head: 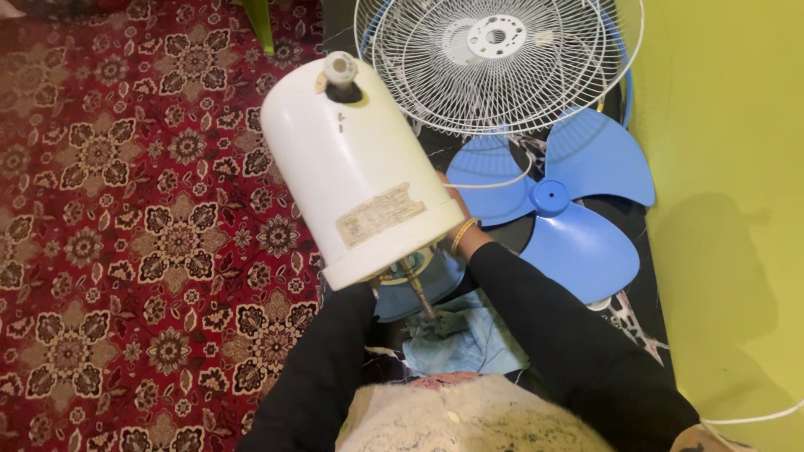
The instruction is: The person wipes the white motor housing of an electric fan with a cloth, then attaches the motor to the blue base and secures it with a screwdriver. The person also handles the fan blades and grille, which remain disassembled on the table.
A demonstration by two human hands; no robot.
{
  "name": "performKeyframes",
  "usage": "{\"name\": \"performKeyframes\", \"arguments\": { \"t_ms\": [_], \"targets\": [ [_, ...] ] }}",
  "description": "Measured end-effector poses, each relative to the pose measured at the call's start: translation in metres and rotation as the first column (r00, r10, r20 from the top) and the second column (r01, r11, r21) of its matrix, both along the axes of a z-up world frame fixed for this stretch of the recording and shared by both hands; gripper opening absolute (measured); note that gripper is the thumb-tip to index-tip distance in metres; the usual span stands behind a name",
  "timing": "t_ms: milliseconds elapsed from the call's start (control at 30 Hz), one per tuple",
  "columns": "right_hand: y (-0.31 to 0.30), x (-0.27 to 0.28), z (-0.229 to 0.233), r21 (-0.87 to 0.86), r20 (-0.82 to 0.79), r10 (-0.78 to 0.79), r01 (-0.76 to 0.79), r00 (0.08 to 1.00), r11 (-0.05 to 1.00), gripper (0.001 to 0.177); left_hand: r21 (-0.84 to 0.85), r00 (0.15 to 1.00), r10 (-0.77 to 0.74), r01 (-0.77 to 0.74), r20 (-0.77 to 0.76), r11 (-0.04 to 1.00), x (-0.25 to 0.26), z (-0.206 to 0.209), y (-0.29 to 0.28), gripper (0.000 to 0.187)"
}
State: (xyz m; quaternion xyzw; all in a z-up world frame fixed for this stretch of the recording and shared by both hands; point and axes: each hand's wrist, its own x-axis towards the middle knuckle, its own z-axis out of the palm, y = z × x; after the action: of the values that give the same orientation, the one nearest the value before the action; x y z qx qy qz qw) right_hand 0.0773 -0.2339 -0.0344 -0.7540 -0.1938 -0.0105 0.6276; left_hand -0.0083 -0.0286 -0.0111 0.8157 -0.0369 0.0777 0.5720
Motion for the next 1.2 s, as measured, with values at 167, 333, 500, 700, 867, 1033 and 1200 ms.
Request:
{"name": "performKeyframes", "arguments": {
  "t_ms": [167, 333, 500, 700, 867, 1033, 1200],
  "targets": [
    [0.012, -0.023, -0.019, -0.360, 0.117, 0.014, 0.029, 0.993, 0.932, 0.032, 0.022, 1.000, -0.012, 0.012, 0.018, 1.000, 0.001, 0.002, -0.001, 0.046],
    [0.014, -0.019, -0.019, -0.489, 0.155, 0.063, 0.022, 0.986, 0.872, 0.033, 0.061, 0.992, -0.120, 0.119, 0.021, 0.991, 0.002, 0.010, 0.001, 0.047],
    [0.002, -0.002, -0.013, -0.518, 0.156, 0.046, 0.042, 0.987, 0.855, 0.035, 0.133, 0.988, 0.123, -0.135, 0.090, 0.982, -0.004, 0.022, 0.028, 0.047],
    [-0.027, -0.010, -0.010, -0.618, 0.134, 0.044, 0.049, 0.990, 0.785, 0.037, 0.430, 0.922, 0.387, -0.348, -0.003, 0.833, 0.024, 0.017, 0.014, 0.040],
    [-0.032, 0.022, -0.001, -0.657, 0.110, 0.071, 0.019, 0.991, 0.754, 0.038, 0.469, 0.894, 0.445, -0.371, -0.052, 0.801, 0.026, 0.027, 0.007, 0.041],
    [-0.025, 0.042, 0.008, -0.689, 0.071, 0.106, -0.028, 0.992, 0.724, 0.040, 0.494, 0.882, 0.457, -0.348, -0.116, 0.797, 0.031, 0.046, 0.009, 0.035],
    [-0.010, 0.042, 0.026, -0.701, 0.025, 0.138, -0.081, 0.990, 0.709, 0.041, 0.512, 0.895, 0.445, -0.372, -0.021, 0.774, 0.032, 0.053, 0.012, 0.031]
  ]
}}
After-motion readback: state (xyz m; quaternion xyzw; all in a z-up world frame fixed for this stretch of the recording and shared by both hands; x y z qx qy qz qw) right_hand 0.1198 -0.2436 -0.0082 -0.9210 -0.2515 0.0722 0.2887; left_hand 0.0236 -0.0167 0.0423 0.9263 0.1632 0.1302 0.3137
